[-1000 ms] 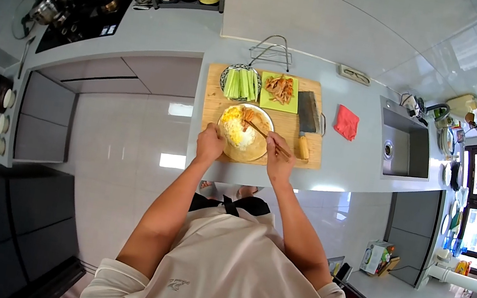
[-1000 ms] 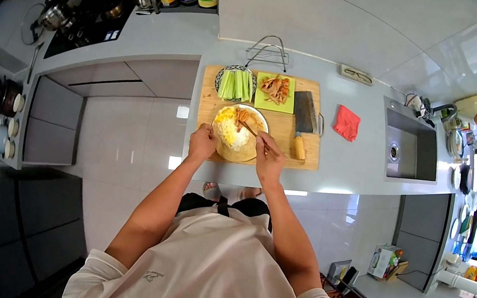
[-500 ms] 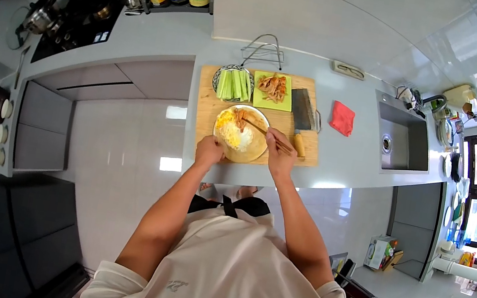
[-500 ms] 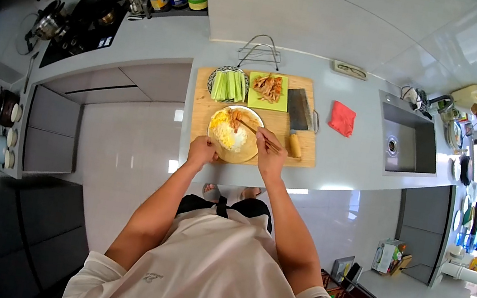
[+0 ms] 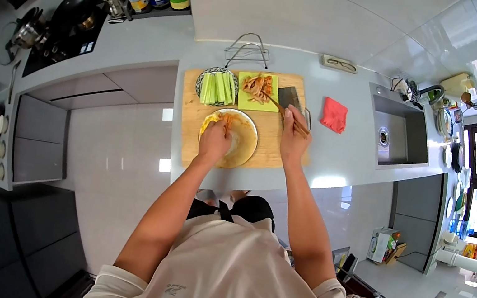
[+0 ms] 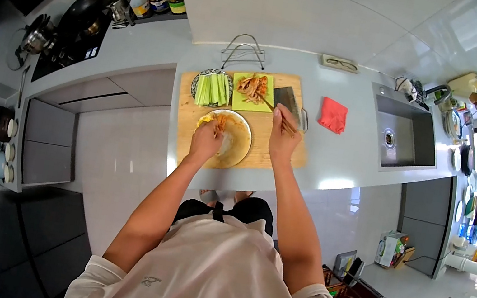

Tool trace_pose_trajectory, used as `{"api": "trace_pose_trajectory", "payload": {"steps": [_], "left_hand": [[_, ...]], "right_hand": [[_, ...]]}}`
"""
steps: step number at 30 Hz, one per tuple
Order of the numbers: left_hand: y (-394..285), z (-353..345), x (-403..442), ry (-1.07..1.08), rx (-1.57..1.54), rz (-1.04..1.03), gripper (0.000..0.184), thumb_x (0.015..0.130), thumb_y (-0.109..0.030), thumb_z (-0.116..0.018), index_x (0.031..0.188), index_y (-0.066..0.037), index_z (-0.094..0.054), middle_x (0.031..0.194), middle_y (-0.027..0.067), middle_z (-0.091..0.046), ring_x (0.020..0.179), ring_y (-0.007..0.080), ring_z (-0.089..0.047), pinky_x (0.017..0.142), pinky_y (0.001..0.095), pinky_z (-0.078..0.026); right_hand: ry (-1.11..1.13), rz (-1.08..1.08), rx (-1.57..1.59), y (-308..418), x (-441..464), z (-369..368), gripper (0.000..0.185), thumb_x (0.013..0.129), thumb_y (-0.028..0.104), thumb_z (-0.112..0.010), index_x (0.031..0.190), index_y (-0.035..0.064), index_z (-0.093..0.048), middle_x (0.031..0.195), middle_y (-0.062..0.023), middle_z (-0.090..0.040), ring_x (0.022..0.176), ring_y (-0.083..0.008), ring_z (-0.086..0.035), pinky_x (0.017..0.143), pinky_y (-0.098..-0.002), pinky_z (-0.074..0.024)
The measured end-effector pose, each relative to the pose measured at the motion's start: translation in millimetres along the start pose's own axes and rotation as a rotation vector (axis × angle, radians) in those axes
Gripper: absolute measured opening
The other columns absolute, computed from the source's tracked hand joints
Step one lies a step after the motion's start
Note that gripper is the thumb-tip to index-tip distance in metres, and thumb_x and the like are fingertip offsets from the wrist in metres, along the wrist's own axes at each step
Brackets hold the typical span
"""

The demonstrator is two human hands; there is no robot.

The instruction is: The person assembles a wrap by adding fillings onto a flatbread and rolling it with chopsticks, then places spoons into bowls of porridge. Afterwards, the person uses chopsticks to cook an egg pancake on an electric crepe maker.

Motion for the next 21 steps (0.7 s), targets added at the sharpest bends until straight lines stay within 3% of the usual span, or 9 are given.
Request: {"api": "trace_pose_trajectory", "payload": {"steps": [3, 11, 19, 21], "left_hand": [[-20.2, -18.7, 16.5, 0.056, 0.047, -0.046, 0.036, 0.088, -0.015, -0.067, 0.121, -0.001, -0.069, 0.101, 0.022, -0.069, 0.095, 0.0373, -0.067, 0.085, 0.0467, -0.055], [-34.6, -34.5, 26.5, -0.01, -0.005, 0.033, 0.034, 0.088, -0.017, -0.069, 0.118, -0.001, -0.071, 0.097, 0.0208, -0.07, 0.09, 0.036, -0.068, 0.083, 0.0457, -0.055], [-25.6, -35.1, 25.6, -0.093, -0.041, 0.065, 0.025, 0.088, -0.014, -0.07, 0.109, -0.003, -0.074, 0.094, 0.019, -0.07, 0.087, 0.0351, -0.068, 0.081, 0.0443, -0.056], [-26.0, -29.6, 24.0, -0.063, -0.061, 0.069, 0.027, 0.088, -0.014, -0.067, 0.113, -0.005, -0.073, 0.098, 0.0226, -0.07, 0.094, 0.0388, -0.067, 0.085, 0.0461, -0.055]], "right_hand": [[0.045, 0.002, 0.056, -14.7, 27.8, -6.6, 0.023, 0.101, 0.01, -0.07, 0.119, -0.0032, -0.072, 0.106, -0.0062, -0.074, 0.095, -0.0091, -0.066, 0.087, -0.0234, -0.0541], [0.161, -0.038, 0.195, -74.1, 74.9, -30.0, 0.022, 0.098, 0.002, -0.07, 0.119, -0.0048, -0.072, 0.11, -0.0074, -0.075, 0.098, -0.0098, -0.068, 0.088, -0.0229, -0.0545], [0.19, 0.005, 0.215, -67.8, 81.6, -16.1, 0.021, 0.098, 0.0, -0.069, 0.118, -0.004, -0.073, 0.108, -0.0074, -0.076, 0.095, -0.0091, -0.068, 0.087, -0.0224, -0.0546], [0.166, 0.031, 0.178, -57.4, 77.5, -11.4, 0.02, 0.098, 0.0, -0.069, 0.117, -0.0038, -0.074, 0.107, -0.0074, -0.076, 0.094, -0.0088, -0.068, 0.086, -0.0223, -0.0546]]}}
Point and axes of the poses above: each hand's wrist, its own x-axis towards the middle knuckle, its own z-axis out of the back of the hand, y = z × x, the point moved 6 cm from there along x, towards the middle knuckle
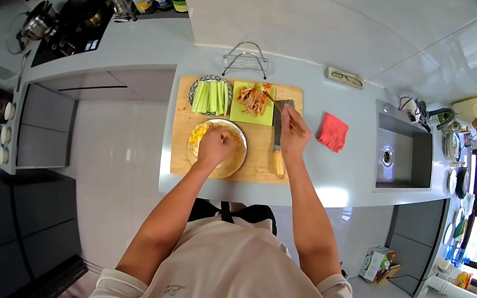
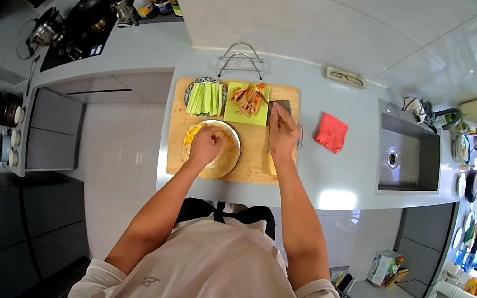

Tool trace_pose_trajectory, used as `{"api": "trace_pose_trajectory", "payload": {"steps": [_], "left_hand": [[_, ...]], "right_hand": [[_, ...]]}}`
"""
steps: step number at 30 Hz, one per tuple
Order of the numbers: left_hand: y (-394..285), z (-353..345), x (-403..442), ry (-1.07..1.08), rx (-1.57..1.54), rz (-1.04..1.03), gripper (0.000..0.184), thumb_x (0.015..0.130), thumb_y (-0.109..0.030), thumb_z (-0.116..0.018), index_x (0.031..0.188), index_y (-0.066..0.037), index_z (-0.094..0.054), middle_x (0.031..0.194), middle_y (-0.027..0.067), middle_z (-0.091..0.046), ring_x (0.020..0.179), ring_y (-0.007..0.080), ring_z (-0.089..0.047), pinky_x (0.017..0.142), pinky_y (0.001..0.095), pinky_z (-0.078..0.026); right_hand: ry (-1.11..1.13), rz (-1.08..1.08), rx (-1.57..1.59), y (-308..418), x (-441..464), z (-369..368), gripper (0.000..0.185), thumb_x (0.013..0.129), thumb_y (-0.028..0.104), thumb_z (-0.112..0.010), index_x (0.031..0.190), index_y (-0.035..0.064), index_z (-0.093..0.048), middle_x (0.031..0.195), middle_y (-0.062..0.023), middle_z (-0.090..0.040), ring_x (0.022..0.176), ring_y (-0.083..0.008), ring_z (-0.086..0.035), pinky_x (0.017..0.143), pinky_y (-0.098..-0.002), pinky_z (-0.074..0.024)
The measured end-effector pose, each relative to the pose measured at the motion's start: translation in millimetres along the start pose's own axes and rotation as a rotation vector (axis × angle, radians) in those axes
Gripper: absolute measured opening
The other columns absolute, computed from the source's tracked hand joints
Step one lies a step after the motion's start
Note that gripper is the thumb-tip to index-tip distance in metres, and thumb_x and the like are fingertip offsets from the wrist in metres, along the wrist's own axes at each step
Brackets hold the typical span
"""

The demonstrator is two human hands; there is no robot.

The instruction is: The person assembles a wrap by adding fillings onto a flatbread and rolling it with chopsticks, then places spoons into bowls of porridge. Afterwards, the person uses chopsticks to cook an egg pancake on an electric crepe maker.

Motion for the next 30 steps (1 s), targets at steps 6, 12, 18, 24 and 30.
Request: {"api": "trace_pose_trajectory", "payload": {"steps": [6, 12, 18, 24, 30], "left_hand": [[28.1, 21.3, -8.8, -0.001, -0.014, 0.02, 0.025, 0.088, -0.01, -0.065, 0.111, -0.006, -0.073, 0.1, 0.0235, -0.069, 0.095, 0.0404, -0.067, 0.085, 0.0471, -0.055], [77.3, 43.4, -34.1, -0.09, 0.044, 0.012, 0.028, 0.086, -0.007, -0.068, 0.114, -0.003, -0.073, 0.099, 0.0193, -0.07, 0.089, 0.036, -0.07, 0.08, 0.0436, -0.056], [88.7, 53.3, -65.6, -0.023, 0.008, 0.02, 0.029, 0.086, -0.007, -0.066, 0.115, -0.002, -0.072, 0.101, 0.0207, -0.069, 0.092, 0.037, -0.069, 0.082, 0.0441, -0.056], [81.7, 56.6, -83.9, 0.061, -0.003, 0.027, 0.03, 0.086, -0.007, -0.064, 0.115, -0.001, -0.071, 0.107, 0.0232, -0.067, 0.098, 0.0415, -0.068, 0.085, 0.0473, -0.056], [73.6, 53.2, -82.5, 0.025, -0.003, -0.049, 0.029, 0.088, -0.008, -0.067, 0.116, -0.003, -0.072, 0.103, 0.0192, -0.069, 0.095, 0.0363, -0.069, 0.084, 0.0435, -0.056]], "right_hand": [[-0.025, 0.046, -0.009, 33.6, -45.2, -4.9, 0.021, 0.096, -0.002, -0.07, 0.116, -0.0032, -0.075, 0.102, -0.0076, -0.076, 0.09, -0.0091, -0.067, 0.081, -0.0226, -0.0541], [0.094, 0.059, -0.062, 53.3, -134.6, -26.9, 0.022, 0.094, -0.004, -0.072, 0.115, -0.0016, -0.076, 0.098, -0.0096, -0.075, 0.084, -0.0105, -0.067, 0.075, -0.023, -0.0526], [0.186, -0.005, -0.084, 54.6, -206.6, -40.9, 0.021, 0.095, -0.003, -0.071, 0.115, 0.0005, -0.076, 0.095, -0.0102, -0.074, 0.08, -0.0118, -0.066, 0.072, -0.0239, -0.0534], [0.194, -0.019, -0.079, 48.3, -233.8, -41.3, 0.02, 0.095, -0.002, -0.071, 0.114, 0.0001, -0.076, 0.097, -0.0103, -0.074, 0.081, -0.0123, -0.067, 0.072, -0.0241, -0.0538], [0.109, -0.059, -0.147, 49.0, -230.7, -35.9, 0.021, 0.096, 0.002, -0.073, 0.116, -0.0003, -0.074, 0.1, -0.0094, -0.075, 0.087, -0.0123, -0.067, 0.077, -0.0246, -0.0546]]}}
Point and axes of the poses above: each hand's wrist, its own x-axis towards the middle knuckle, its own z-axis out of the back of the hand, y = z × x, the point moved 6 cm from there along x, towards the middle knuckle
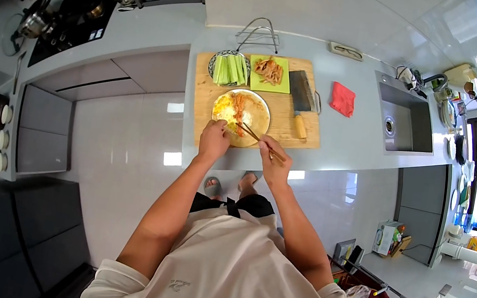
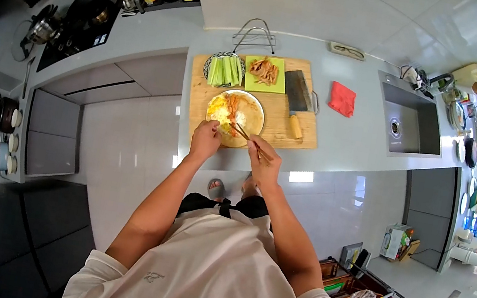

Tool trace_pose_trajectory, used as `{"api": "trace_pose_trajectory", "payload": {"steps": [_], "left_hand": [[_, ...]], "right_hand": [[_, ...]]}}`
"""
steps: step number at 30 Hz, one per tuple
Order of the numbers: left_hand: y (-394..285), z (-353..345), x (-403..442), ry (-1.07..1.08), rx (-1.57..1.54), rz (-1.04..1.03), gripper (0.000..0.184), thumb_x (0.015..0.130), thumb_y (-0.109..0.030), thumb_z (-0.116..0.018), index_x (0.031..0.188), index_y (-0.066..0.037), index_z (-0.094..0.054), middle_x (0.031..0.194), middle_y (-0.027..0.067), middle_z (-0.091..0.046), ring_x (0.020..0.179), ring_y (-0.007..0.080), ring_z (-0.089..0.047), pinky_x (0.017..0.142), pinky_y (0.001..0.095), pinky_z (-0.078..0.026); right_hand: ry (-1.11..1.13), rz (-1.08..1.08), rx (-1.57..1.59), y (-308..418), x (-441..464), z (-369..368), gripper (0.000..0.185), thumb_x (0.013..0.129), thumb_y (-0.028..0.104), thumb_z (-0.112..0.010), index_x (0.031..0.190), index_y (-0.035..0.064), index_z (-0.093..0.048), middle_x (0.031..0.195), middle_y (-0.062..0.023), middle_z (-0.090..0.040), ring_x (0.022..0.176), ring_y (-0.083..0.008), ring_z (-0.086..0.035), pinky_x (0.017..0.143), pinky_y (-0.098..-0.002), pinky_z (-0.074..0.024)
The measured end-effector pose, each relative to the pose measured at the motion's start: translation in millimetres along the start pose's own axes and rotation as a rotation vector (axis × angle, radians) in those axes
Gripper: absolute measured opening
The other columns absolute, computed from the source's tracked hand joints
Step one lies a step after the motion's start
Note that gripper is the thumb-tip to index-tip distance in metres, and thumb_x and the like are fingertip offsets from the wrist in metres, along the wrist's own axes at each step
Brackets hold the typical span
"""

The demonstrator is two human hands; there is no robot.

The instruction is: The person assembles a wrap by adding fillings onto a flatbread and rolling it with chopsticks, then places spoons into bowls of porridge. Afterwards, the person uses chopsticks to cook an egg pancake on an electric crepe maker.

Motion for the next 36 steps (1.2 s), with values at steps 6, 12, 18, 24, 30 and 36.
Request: {"api": "trace_pose_trajectory", "payload": {"steps": [6, 12, 18, 24, 30, 36], "left_hand": [[-18.2, -8.9, 17.8, -0.011, -0.007, -0.052, 0.029, 0.087, -0.009, -0.068, 0.114, -0.003, -0.072, 0.103, 0.0197, -0.069, 0.095, 0.0378, -0.068, 0.084, 0.0444, -0.056], [-42.9, -29.3, 45.2, 0.031, -0.014, -0.057, 0.028, 0.087, -0.009, -0.067, 0.114, -0.002, -0.072, 0.101, 0.0201, -0.069, 0.093, 0.0377, -0.068, 0.084, 0.0448, -0.055], [-64.5, -40.5, 70.2, 0.009, -0.026, -0.041, 0.03, 0.087, -0.008, -0.065, 0.115, 0.0, -0.071, 0.1, 0.0206, -0.07, 0.093, 0.0376, -0.068, 0.085, 0.0444, -0.055], [-63.5, -48.9, 78.8, -0.017, -0.011, -0.048, 0.031, 0.087, -0.008, -0.064, 0.116, 0.001, -0.071, 0.102, 0.0209, -0.07, 0.095, 0.0373, -0.068, 0.087, 0.0442, -0.056], [-57.4, -49.5, 78.2, -0.055, -0.009, -0.074, 0.032, 0.087, -0.008, -0.065, 0.117, 0.0, -0.071, 0.101, 0.0204, -0.07, 0.094, 0.036, -0.068, 0.086, 0.0434, -0.056], [-57.4, -41.4, 72.8, -0.013, -0.028, 0.022, 0.032, 0.087, -0.007, -0.066, 0.118, -0.001, -0.071, 0.102, 0.0197, -0.069, 0.094, 0.0349, -0.069, 0.085, 0.0425, -0.056]], "right_hand": [[-0.096, 0.004, 0.131, 4.5, 23.0, 19.7, 0.021, 0.097, 0.003, -0.072, 0.117, -0.0039, -0.073, 0.108, -0.0091, -0.075, 0.096, -0.0129, -0.068, 0.086, -0.0253, -0.0552], [-0.135, 0.072, 0.058, -0.8, 89.3, 31.8, 0.022, 0.099, 0.002, -0.07, 0.119, -0.0055, -0.072, 0.114, -0.0094, -0.074, 0.102, -0.0123, -0.067, 0.092, -0.0249, -0.0542], [-0.117, 0.128, 0.189, -8.6, 156.2, 16.9, 0.023, 0.096, -0.001, -0.072, 0.119, -0.0037, -0.073, 0.11, -0.0122, -0.075, 0.097, -0.0135, -0.069, 0.086, -0.0253, -0.0551], [-0.066, 0.141, 0.142, -22.1, 180.7, 6.2, 0.023, 0.096, -0.002, -0.071, 0.119, -0.0027, -0.073, 0.107, -0.0117, -0.075, 0.094, -0.0142, -0.07, 0.084, -0.0256, -0.0553], [-0.049, 0.164, 0.092, -27.8, 181.7, 10.9, 0.027, 0.094, -0.007, -0.07, 0.12, 0.0013, -0.075, 0.095, -0.0078, -0.071, 0.082, -0.01, -0.063, 0.076, -0.0216, -0.051], [-0.093, 0.181, 0.151, -19.4, 174.6, 20.4, 0.029, 0.094, -0.009, -0.069, 0.12, 0.0012, -0.075, 0.093, -0.0062, -0.068, 0.081, -0.0069, -0.059, 0.074, -0.0199, -0.0493]]}}
Point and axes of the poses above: each hand's wrist, its own x-axis towards the middle knuckle, its own z-axis out of the back of the hand, y = z × x, the point moved 6 cm from there along x, towards the middle knuckle
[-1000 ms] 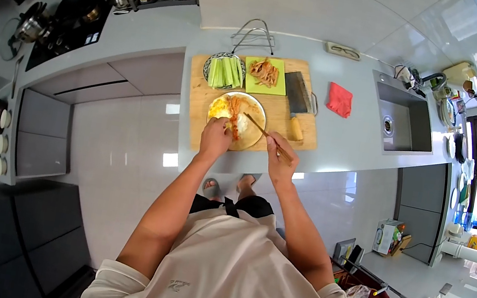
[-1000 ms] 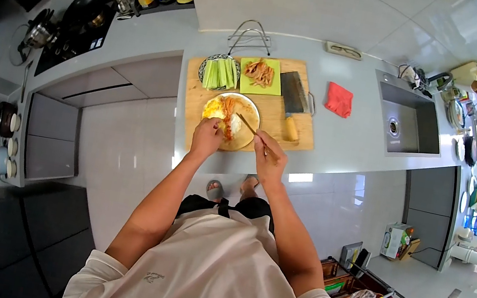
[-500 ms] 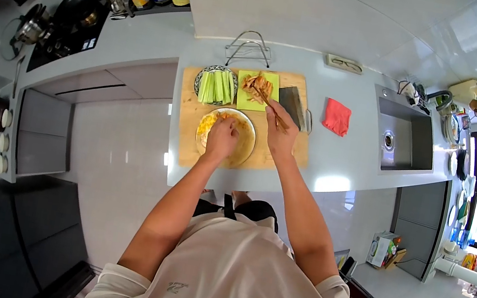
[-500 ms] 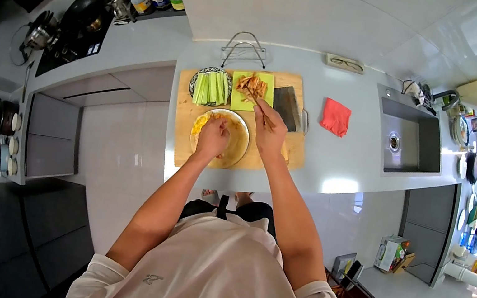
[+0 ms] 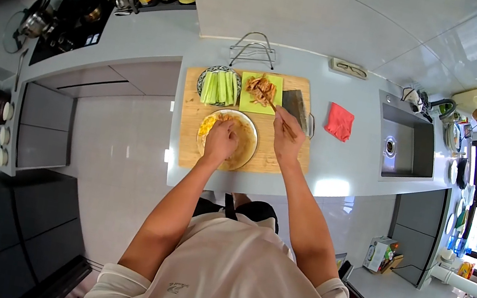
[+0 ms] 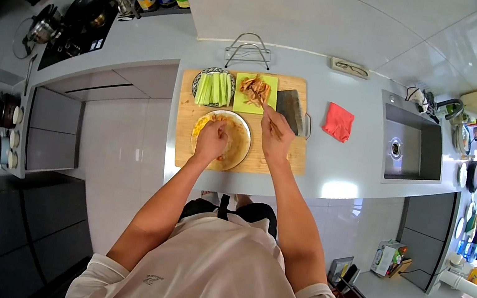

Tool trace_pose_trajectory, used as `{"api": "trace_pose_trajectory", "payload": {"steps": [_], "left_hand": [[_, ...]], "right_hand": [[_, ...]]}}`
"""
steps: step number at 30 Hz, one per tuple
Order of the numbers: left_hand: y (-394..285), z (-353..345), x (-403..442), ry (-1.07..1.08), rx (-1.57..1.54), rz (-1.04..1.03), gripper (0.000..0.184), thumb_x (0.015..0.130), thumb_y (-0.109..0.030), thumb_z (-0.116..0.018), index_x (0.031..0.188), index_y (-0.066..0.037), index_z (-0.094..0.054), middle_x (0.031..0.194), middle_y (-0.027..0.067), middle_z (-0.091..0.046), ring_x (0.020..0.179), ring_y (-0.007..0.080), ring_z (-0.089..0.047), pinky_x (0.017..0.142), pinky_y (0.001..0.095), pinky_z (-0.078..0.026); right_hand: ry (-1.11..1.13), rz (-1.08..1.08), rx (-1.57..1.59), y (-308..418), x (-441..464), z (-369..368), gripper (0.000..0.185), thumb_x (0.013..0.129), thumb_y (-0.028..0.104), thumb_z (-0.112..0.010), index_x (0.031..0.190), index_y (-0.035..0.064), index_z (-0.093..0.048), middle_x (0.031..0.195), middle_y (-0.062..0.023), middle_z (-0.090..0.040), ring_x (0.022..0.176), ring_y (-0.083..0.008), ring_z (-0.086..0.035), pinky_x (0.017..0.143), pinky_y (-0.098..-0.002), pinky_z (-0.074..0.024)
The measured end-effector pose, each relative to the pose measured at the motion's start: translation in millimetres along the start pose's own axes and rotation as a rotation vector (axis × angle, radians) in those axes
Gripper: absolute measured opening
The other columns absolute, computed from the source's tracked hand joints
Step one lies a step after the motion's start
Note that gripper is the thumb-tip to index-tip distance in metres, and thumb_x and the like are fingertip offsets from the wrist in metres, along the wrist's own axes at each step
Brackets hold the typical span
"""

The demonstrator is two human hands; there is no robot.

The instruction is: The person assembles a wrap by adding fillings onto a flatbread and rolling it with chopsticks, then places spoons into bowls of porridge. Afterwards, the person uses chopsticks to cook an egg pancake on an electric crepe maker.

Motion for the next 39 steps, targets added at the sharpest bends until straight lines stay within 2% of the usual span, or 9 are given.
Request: {"api": "trace_pose_trajectory", "payload": {"steps": [2, 5, 14, 17, 20, 23, 26, 32, 39], "left_hand": [[0.9, 2.2, -3.3, 0.004, -0.001, 0.007, 0.032, 0.087, -0.007, -0.066, 0.118, -0.001, -0.071, 0.101, 0.0195, -0.069, 0.094, 0.0354, -0.069, 0.085, 0.0429, -0.056], [5.0, 3.6, -9.4, -0.001, 0.008, -0.009, 0.031, 0.087, -0.008, -0.067, 0.117, -0.002, -0.072, 0.101, 0.0195, -0.069, 0.094, 0.0362, -0.069, 0.085, 0.0435, -0.056], [18.0, 22.0, -32.0, 0.049, -0.017, -0.021, 0.027, 0.088, -0.008, -0.068, 0.114, -0.002, -0.072, 0.102, 0.0205, -0.069, 0.095, 0.0374, -0.068, 0.087, 0.0452, -0.055], [24.2, 25.9, -43.0, 0.006, -0.017, -0.034, 0.028, 0.088, -0.008, -0.069, 0.114, -0.001, -0.072, 0.102, 0.0208, -0.069, 0.096, 0.0377, -0.068, 0.087, 0.0452, -0.055], [32.4, 27.6, -52.2, -0.011, -0.01, -0.047, 0.028, 0.088, -0.008, -0.068, 0.115, 0.0, -0.072, 0.104, 0.0206, -0.069, 0.097, 0.0377, -0.068, 0.087, 0.0452, -0.055], [40.2, 33.5, -61.1, 0.02, -0.034, -0.042, 0.032, 0.087, -0.007, -0.065, 0.118, 0.0, -0.071, 0.112, 0.0231, -0.068, 0.101, 0.0405, -0.068, 0.089, 0.0473, -0.056], [48.8, 38.5, -68.5, 0.024, -0.023, -0.023, 0.032, 0.086, -0.007, -0.065, 0.117, 0.0, -0.072, 0.113, 0.023, -0.068, 0.101, 0.0409, -0.068, 0.088, 0.0475, -0.056], [61.7, 41.2, -79.4, 0.007, -0.011, -0.032, 0.029, 0.085, -0.006, -0.065, 0.113, -0.003, -0.073, 0.106, 0.0206, -0.069, 0.097, 0.0389, -0.069, 0.086, 0.0447, -0.056], [65.2, 36.1, -83.6, 0.035, -0.02, -0.009, 0.03, 0.085, -0.006, -0.065, 0.114, -0.003, -0.072, 0.105, 0.0196, -0.068, 0.098, 0.038, -0.068, 0.087, 0.044, -0.056]], "right_hand": [[-0.016, 0.015, -0.014, 14.1, -2.9, 2.6, 0.028, 0.094, -0.009, -0.068, 0.12, 0.0003, -0.075, 0.095, -0.0071, -0.069, 0.081, -0.0076, -0.06, 0.074, -0.0202, -0.0498], [0.001, 0.018, -0.083, 27.5, -10.0, 7.2, 0.023, 0.095, -0.007, -0.068, 0.117, -0.0028, -0.074, 0.106, -0.0099, -0.075, 0.098, -0.0118, -0.069, 0.087, -0.0233, -0.0542], [-0.058, 0.112, -0.163, 66.3, -51.9, 19.6, 0.022, 0.095, -0.005, -0.07, 0.116, -0.0021, -0.075, 0.105, -0.0099, -0.076, 0.093, -0.0123, -0.069, 0.085, -0.0236, -0.0541], [-0.096, 0.162, -0.151, 81.5, -66.3, 19.3, 0.025, 0.092, -0.011, -0.068, 0.116, -0.0028, -0.074, 0.095, -0.0107, -0.072, 0.082, -0.0116, -0.065, 0.073, -0.023, -0.0514], [-0.053, 0.11, -0.185, 90.7, -84.1, 23.2, 0.021, 0.095, -0.004, -0.07, 0.115, -0.0035, -0.074, 0.1, -0.0101, -0.075, 0.091, -0.0127, -0.069, 0.083, -0.0239, -0.0545], [-0.035, 0.072, -0.21, 98.9, -103.2, 25.0, 0.021, 0.096, -0.005, -0.069, 0.116, -0.004, -0.074, 0.099, -0.0094, -0.075, 0.09, -0.0122, -0.069, 0.083, -0.0239, -0.0547], [-0.077, 0.129, -0.24, 101.3, -122.6, 25.2, 0.022, 0.092, -0.007, -0.071, 0.112, -0.0012, -0.076, 0.091, -0.0096, -0.073, 0.077, -0.0121, -0.065, 0.07, -0.0242, -0.0515], [-0.022, 0.032, -0.166, 98.4, -160.3, 33.8, 0.021, 0.092, -0.005, -0.073, 0.112, -0.0002, -0.077, 0.092, -0.0098, -0.075, 0.074, -0.0108, -0.064, 0.069, -0.0236, -0.0521], [0.053, -0.021, -0.187, 108.6, -173.0, 35.1, 0.02, 0.093, -0.004, -0.072, 0.113, -0.0004, -0.076, 0.089, -0.0088, -0.074, 0.073, -0.0099, -0.064, 0.068, -0.023, -0.0518]]}}
Point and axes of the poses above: each hand's wrist, its own x-axis towards the middle knuckle, its own z-axis out of the back of the hand, y = z × x, the point moved 6 cm from there along x, towards the middle knuckle
